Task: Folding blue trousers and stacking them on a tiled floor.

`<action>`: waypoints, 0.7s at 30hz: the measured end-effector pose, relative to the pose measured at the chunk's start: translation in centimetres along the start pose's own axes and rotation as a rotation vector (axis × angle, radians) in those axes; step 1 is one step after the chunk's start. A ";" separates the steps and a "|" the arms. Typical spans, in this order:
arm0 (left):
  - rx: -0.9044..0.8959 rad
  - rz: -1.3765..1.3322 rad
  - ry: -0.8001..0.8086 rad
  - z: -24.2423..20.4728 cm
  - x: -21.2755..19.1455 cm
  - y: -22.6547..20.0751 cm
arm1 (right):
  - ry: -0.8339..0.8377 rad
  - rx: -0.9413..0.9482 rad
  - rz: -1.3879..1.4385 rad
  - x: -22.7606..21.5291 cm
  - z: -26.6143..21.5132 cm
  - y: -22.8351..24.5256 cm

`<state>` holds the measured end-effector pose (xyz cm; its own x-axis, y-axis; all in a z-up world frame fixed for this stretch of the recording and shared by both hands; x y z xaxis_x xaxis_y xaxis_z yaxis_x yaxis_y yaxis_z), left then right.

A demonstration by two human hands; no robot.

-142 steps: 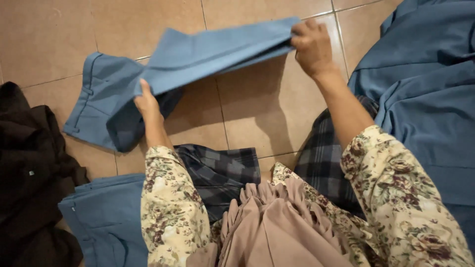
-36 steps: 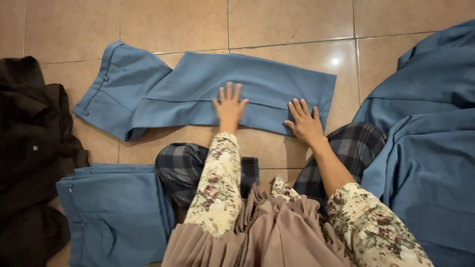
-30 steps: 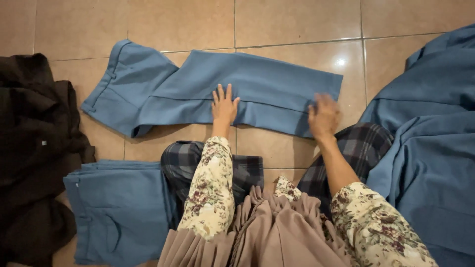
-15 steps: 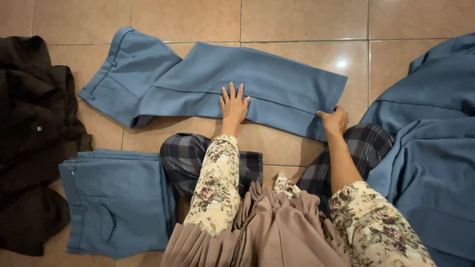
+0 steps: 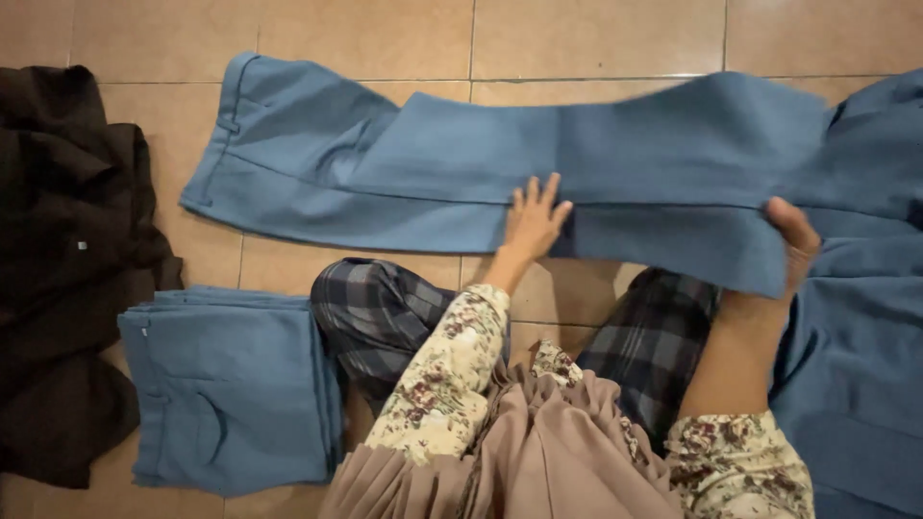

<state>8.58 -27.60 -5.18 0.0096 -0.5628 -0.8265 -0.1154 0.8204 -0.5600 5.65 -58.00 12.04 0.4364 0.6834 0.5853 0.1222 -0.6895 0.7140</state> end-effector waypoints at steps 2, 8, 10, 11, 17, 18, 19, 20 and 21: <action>0.028 -0.035 0.067 -1.3 1.0 -2.9 | 0.035 -0.077 0.067 0.3 -0.7 1.6; 0.162 0.008 0.060 -3.8 4.8 -7.0 | 0.459 -0.063 0.090 3.7 -3.2 2.6; 0.289 0.046 -0.013 -4.4 5.6 -7.6 | 0.728 0.221 0.393 4.5 -3.4 1.2; 0.288 0.047 -0.013 -4.4 5.8 -7.3 | 0.728 0.222 0.393 3.4 -2.7 -0.2; 0.260 -0.122 0.372 -2.4 11.4 -1.8 | 0.091 0.049 -0.424 6.9 -3.1 -7.6; 0.178 -0.376 0.271 -1.5 9.0 -0.4 | 0.190 0.078 -0.361 9.4 -3.9 -8.6; 0.093 -0.626 0.169 -0.8 6.6 1.3 | 0.287 0.107 -0.296 11.9 -4.7 -9.7; 0.094 -0.626 0.171 -0.5 4.7 3.7 | 0.285 0.106 -0.295 12.5 -4.1 -11.4; 0.144 -0.684 0.074 0.0 2.3 6.0 | 0.323 0.158 -0.316 13.3 -3.6 -13.4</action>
<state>7.89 -23.92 -10.42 -0.0351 -0.9584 -0.2832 0.0250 0.2824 -0.9590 6.61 -38.82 11.60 0.0593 0.8879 0.4561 0.3493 -0.4465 0.8238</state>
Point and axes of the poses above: each hand's wrist, its own z-axis towards the middle knuckle, its own x-axis out of the palm, y = z × x, the point moved 5 cm from there along z, towards the middle knuckle, and after that the axes turned 8 degrees about -y, right-handed, at the moved point
